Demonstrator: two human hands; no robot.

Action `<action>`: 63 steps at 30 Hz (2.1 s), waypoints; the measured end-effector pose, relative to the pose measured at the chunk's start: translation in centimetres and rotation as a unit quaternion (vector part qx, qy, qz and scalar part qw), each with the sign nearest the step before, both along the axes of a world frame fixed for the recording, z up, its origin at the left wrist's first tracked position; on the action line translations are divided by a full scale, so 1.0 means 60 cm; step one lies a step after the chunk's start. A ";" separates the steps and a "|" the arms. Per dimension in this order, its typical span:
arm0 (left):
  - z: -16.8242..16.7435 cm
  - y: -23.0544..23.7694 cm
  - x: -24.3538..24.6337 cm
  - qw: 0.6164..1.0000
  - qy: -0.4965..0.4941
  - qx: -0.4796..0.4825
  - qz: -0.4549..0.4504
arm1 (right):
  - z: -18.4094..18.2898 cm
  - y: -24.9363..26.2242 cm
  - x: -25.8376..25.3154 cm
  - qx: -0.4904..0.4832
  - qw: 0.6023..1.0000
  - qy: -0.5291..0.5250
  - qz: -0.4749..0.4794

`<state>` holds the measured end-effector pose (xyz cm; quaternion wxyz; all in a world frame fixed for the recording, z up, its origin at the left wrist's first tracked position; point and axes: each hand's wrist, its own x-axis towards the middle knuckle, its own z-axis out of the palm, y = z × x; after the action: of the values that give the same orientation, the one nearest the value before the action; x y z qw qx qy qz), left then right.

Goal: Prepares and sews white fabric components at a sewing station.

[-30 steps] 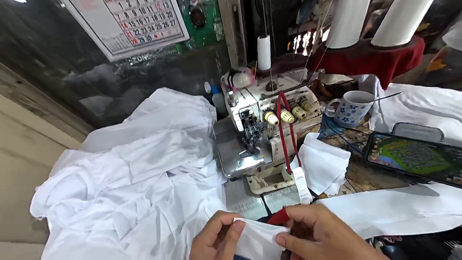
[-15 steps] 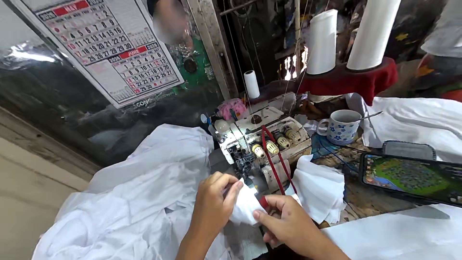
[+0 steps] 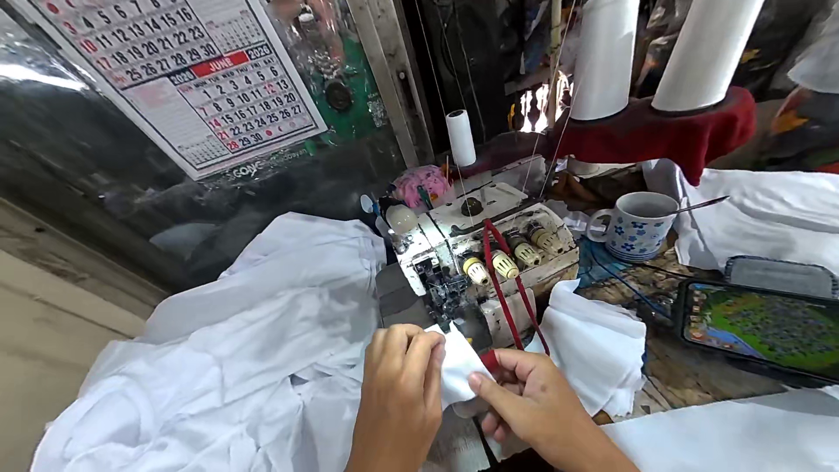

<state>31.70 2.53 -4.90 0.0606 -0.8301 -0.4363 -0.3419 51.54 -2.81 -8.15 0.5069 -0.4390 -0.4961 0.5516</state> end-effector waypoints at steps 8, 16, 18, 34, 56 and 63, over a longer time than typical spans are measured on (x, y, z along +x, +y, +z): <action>0.001 0.013 -0.005 0.996 -0.077 -0.034 0.033 | 0.009 -0.007 -0.026 0.023 0.997 0.046 -0.058; 0.026 0.119 -0.060 0.975 -0.032 -0.187 0.111 | 0.004 0.043 -0.055 0.023 0.993 0.035 -0.112; 0.028 0.091 -0.076 0.977 -0.038 -0.170 0.125 | -0.003 0.020 -0.045 0.087 0.994 0.032 -0.062; -0.032 -0.129 -0.005 0.892 -0.349 -0.275 -0.088 | -0.021 -0.024 -0.001 0.142 0.983 -0.044 -0.106; -0.023 -0.172 -0.001 0.905 -0.294 -0.306 -0.044 | -0.032 -0.099 -0.029 0.156 0.946 -0.257 -0.124; -0.034 -0.188 0.007 0.910 -0.221 -0.344 -0.065 | -0.019 -0.148 -0.009 0.030 0.996 -0.082 0.006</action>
<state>32.09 -8.75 -6.93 -0.3497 -0.7291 -0.4739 -0.3486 50.98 -11.68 -9.29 0.4742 -0.4647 -0.5546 0.5016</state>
